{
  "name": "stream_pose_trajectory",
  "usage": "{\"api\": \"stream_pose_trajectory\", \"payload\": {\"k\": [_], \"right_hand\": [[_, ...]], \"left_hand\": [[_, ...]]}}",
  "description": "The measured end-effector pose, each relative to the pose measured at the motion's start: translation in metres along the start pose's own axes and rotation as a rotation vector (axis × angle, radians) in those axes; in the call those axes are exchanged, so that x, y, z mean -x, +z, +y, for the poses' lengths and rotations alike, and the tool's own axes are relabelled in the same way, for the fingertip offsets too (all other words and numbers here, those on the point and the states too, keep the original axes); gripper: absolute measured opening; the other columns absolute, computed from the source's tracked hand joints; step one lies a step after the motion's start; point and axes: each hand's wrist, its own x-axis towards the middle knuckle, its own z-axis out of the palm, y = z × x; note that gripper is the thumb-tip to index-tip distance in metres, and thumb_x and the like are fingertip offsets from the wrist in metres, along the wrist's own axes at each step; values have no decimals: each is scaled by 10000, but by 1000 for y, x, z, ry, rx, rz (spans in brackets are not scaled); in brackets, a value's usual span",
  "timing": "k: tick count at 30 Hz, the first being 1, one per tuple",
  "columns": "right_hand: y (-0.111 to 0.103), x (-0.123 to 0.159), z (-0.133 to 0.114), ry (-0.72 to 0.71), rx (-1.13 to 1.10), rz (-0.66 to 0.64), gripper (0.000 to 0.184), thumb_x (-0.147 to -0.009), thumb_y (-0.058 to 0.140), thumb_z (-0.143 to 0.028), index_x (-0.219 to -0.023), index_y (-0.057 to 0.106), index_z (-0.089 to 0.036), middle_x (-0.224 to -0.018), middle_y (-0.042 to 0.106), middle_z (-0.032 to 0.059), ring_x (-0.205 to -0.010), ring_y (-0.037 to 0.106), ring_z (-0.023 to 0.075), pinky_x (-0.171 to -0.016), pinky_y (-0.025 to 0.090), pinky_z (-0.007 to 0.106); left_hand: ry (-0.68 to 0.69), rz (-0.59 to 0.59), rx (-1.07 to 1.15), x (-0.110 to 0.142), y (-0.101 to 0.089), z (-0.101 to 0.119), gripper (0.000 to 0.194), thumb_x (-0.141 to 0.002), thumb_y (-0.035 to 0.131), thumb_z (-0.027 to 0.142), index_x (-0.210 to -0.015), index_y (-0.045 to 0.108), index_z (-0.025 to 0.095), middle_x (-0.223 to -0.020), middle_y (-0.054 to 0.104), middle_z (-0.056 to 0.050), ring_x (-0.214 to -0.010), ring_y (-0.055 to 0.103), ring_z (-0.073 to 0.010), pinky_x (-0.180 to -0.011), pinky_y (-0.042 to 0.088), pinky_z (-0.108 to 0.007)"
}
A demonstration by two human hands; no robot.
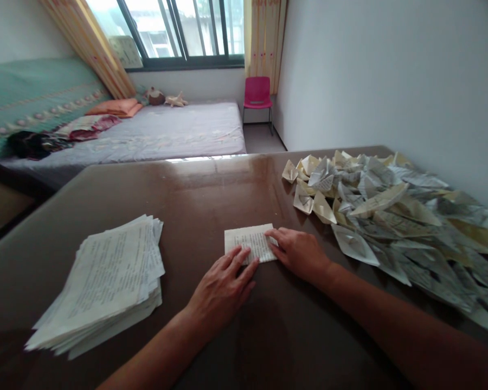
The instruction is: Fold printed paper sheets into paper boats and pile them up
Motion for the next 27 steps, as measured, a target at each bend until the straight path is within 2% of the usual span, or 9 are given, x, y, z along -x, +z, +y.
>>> {"api": "stream_pose_trajectory", "payload": {"k": [4,5,7,10,13,17,22,25,27], "right_hand": [[-11,9,-13,-224,97,68,251,-945,487,-280,-1158,611,-233,-1053,658,67,-983,578,207,-750,429,301],[-10,13,-18,-307,96,64,282,-936,512,-322,-1183,601,-219,-1105,649,78,-1026,558,219,-793,428,325],[-5,22,-29,-400,100,45,491,-883,561,-480,-1236,572,-139,-1182,631,130,-1078,530,252,-842,423,374],[6,34,-38,-358,140,38,694,-804,583,-615,-1235,576,-71,-1272,586,190,-1134,501,296,-874,413,432],[10,41,-39,-303,198,52,717,-787,590,-634,-1220,598,-62,-1308,561,211,-1181,475,323,-894,402,469],[3,45,-40,-248,315,22,560,-802,627,-545,-1110,674,-79,-1236,607,229,-1070,536,333,-814,429,476],[-10,39,-41,-205,340,-62,97,-794,658,-205,-807,718,-131,-912,702,174,-811,578,270,-630,400,389],[-17,29,-33,-188,280,-70,74,-816,615,-149,-801,687,-158,-788,684,117,-768,571,249,-623,370,374],[-20,22,-26,-196,256,-40,91,-846,591,-162,-888,672,-167,-869,691,106,-809,574,246,-647,363,371]], "left_hand": [[4,-2,1,0,1,-1,436,-899,528,282,-1328,503,210,-1373,519,-130,-1294,458,-309,-1003,479,-478],[9,3,7,0,1,-1,434,-900,522,273,-1327,502,202,-1372,520,-132,-1299,453,-306,-1008,475,-477],[19,10,15,0,1,-2,427,-906,499,253,-1327,500,185,-1374,518,-135,-1311,441,-296,-1019,467,-470],[38,-1,-8,0,0,-3,401,-917,467,238,-1310,519,176,-1381,518,-126,-1314,442,-278,-1026,463,-450],[55,-12,-66,2,-2,-4,373,-923,464,249,-1273,555,157,-1375,527,-122,-1301,458,-279,-1026,465,-433],[60,4,-143,7,-6,-7,345,-932,460,252,-1231,592,143,-1334,569,-114,-1267,493,-295,-992,489,-425],[18,63,-176,10,-12,-15,280,-956,430,260,-1063,675,176,-1180,672,-73,-1108,615,-265,-851,554,-390],[0,99,-183,10,-13,-21,269,-961,431,250,-941,688,172,-1074,708,-64,-1009,653,-226,-796,562,-339],[5,98,-167,9,-12,-25,251,-956,450,237,-875,678,171,-1031,713,-53,-983,653,-206,-803,556,-320]]}}
